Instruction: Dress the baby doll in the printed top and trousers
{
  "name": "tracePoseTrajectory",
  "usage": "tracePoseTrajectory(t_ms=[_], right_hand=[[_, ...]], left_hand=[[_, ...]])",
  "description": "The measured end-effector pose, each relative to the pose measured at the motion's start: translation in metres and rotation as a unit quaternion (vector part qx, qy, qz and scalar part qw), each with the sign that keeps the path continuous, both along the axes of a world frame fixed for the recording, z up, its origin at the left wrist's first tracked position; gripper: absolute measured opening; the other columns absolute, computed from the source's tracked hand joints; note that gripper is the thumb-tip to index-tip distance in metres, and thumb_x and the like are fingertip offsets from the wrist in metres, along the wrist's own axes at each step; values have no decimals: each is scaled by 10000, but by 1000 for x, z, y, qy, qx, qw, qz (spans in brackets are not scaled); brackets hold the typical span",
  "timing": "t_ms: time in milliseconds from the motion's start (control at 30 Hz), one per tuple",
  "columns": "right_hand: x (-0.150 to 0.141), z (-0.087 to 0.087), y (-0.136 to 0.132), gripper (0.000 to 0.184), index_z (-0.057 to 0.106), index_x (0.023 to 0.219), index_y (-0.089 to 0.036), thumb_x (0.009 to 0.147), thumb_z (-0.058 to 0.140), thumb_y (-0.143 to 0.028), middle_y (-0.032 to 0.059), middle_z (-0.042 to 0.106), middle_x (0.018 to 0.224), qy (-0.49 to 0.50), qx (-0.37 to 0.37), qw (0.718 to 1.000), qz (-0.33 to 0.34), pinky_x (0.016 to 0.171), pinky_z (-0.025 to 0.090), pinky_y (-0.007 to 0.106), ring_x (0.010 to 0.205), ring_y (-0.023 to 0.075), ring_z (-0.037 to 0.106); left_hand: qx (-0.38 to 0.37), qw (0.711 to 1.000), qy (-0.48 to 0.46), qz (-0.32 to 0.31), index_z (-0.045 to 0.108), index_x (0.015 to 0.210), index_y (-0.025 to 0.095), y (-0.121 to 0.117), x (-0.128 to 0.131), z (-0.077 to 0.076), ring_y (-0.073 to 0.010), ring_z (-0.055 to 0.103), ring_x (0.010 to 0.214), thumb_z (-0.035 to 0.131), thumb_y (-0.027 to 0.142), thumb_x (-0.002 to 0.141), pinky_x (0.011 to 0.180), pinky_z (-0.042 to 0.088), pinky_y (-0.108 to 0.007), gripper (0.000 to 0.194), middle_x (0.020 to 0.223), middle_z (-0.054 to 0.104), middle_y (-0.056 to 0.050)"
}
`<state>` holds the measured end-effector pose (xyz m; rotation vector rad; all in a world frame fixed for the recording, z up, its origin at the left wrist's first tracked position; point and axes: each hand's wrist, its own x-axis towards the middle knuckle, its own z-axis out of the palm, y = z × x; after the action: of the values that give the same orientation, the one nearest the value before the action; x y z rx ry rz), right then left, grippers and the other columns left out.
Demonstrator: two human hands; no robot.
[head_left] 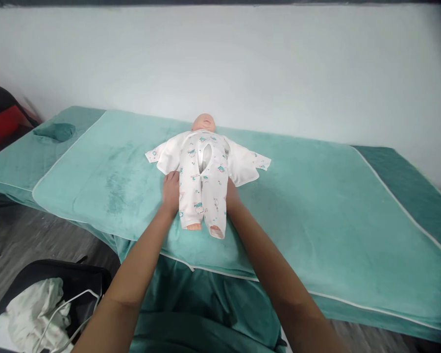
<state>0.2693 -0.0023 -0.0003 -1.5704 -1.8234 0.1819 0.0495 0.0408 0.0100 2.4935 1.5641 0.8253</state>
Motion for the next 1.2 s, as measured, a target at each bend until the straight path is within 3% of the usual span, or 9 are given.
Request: tracePoseTrajectory(t_ms=[100, 200, 333, 467, 733, 867, 1000, 1100, 1200], right_hand=[[7, 6, -10, 246, 737, 1026, -155, 881, 559, -243, 164, 714, 1102, -29, -2, 999, -44, 937, 481, 474, 1046, 324, 590], [15, 8, -27, 231, 730, 860, -191, 873, 509, -125, 125, 716, 969, -60, 9, 995, -84, 857, 457, 412, 935, 276, 555], [17, 8, -46, 242, 701, 742, -213, 849, 531, -78, 79, 730, 870, -95, 27, 992, -84, 832, 423, 391, 898, 259, 551], [15, 9, -53, 233, 701, 756, -214, 793, 539, -49, 60, 740, 874, -85, 16, 993, -82, 815, 399, 387, 882, 248, 571], [15, 13, -53, 150, 649, 778, -205, 840, 539, -124, 65, 704, 872, -74, -5, 995, -61, 762, 376, 364, 850, 232, 582], [12, 13, -53, 185, 653, 780, -215, 920, 544, -269, 44, 672, 806, -3, -10, 998, -63, 744, 402, 337, 790, 208, 583], [26, 8, -47, 218, 688, 895, -199, 930, 512, -322, 84, 684, 930, 85, 12, 982, -166, 798, 467, 341, 836, 216, 608], [57, 3, -39, 292, 691, 1065, -157, 878, 544, -326, 166, 683, 1121, 50, 22, 956, -287, 959, 459, 422, 1050, 291, 596], [87, 2, -31, 423, 669, 1193, -142, 867, 568, -392, 192, 672, 1226, 1, -40, 934, -355, 1005, 433, 461, 1136, 332, 573]], left_hand=[[22, 999, 9, 34, 714, 1031, 204, 0, -4, -1, -312, 568, 1144, 483, 196, 991, 949, 433, -444, 234, 1126, 698, -136], [39, 998, -1, 53, 721, 1023, 221, -1, -8, -3, -296, 566, 1124, 479, 170, 994, 937, 421, -435, 249, 1115, 711, -114], [43, 998, -6, 53, 729, 941, 221, -1, -11, -5, -282, 569, 1085, 483, 161, 995, 912, 411, -428, 259, 1044, 728, -97], [23, 998, 3, 58, 687, 770, 219, -3, -11, -4, -272, 576, 986, 487, 173, 996, 852, 401, -425, 305, 892, 725, -90], [18, 996, -3, 90, 597, 720, 216, -2, -9, -5, -267, 595, 916, 517, 199, 977, 811, 384, -403, 270, 818, 689, -94], [18, 987, -93, 127, 625, 815, 211, -1, -9, -10, -238, 609, 906, 522, 116, 906, 820, 427, -366, 167, 874, 678, -68], [51, 953, -208, 214, 629, 1003, 190, 4, -11, -7, -228, 603, 1113, 490, 67, 859, 977, 465, -346, 235, 1104, 652, -101], [12, 937, -215, 275, 587, 1191, 162, 16, -15, -1, -259, 607, 1159, 551, 224, 923, 1030, 467, -392, 277, 1170, 652, -129], [-56, 932, -189, 303, 546, 1287, 161, 34, -21, 5, -271, 649, 1121, 584, 379, 949, 985, 496, -402, 403, 1217, 676, -132]])
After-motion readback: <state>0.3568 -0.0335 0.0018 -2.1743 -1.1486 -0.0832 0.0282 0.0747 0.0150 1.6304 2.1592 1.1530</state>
